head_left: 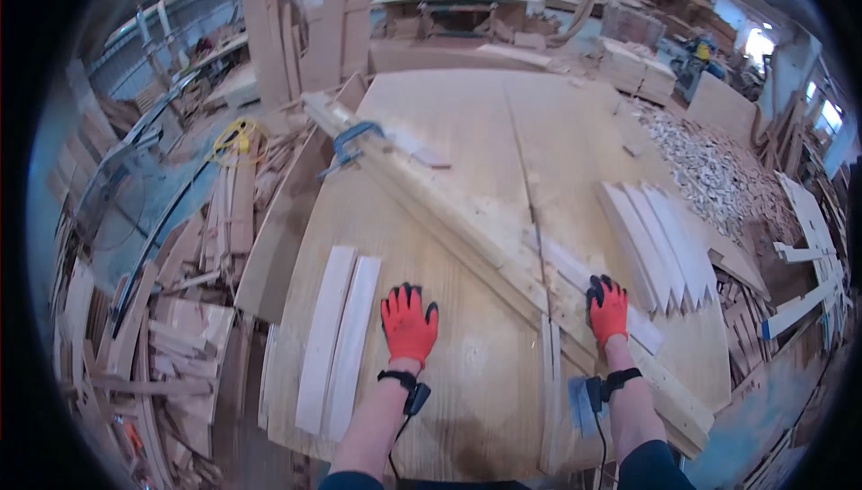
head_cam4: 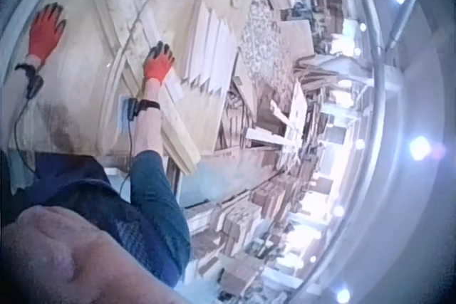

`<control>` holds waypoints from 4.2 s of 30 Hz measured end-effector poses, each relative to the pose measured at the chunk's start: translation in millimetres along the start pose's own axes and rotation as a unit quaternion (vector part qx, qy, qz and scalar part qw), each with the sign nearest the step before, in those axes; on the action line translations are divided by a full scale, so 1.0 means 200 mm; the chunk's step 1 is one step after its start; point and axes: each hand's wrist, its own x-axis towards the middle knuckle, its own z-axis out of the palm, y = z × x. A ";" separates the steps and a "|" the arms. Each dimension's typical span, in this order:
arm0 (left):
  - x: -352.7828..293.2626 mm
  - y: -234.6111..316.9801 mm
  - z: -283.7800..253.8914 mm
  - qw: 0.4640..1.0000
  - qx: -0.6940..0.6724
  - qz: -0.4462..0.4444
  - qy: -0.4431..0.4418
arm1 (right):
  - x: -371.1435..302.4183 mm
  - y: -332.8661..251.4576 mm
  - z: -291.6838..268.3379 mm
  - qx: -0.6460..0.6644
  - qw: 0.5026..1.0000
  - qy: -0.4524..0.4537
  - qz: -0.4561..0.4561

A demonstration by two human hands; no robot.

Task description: The person uses a circular saw to cut thin wooden planks on a large workbench. They guide the planks through the saw blade one by one, wearing red gloves for safety, and stack the cut pieces to the side.

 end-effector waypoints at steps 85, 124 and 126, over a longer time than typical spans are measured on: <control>-1.30 2.20 -1.30 0.849 -0.353 0.365 0.145 | -2.32 0.81 -1.31 0.010 1.000 -0.017 0.020; -1.02 0.80 -0.55 0.980 0.015 0.122 -0.155 | -1.36 0.05 -0.57 0.104 0.964 -0.115 -0.215; -1.02 0.81 -0.57 0.979 0.013 0.120 -0.165 | -1.43 0.18 -0.62 0.100 0.976 -0.075 -0.179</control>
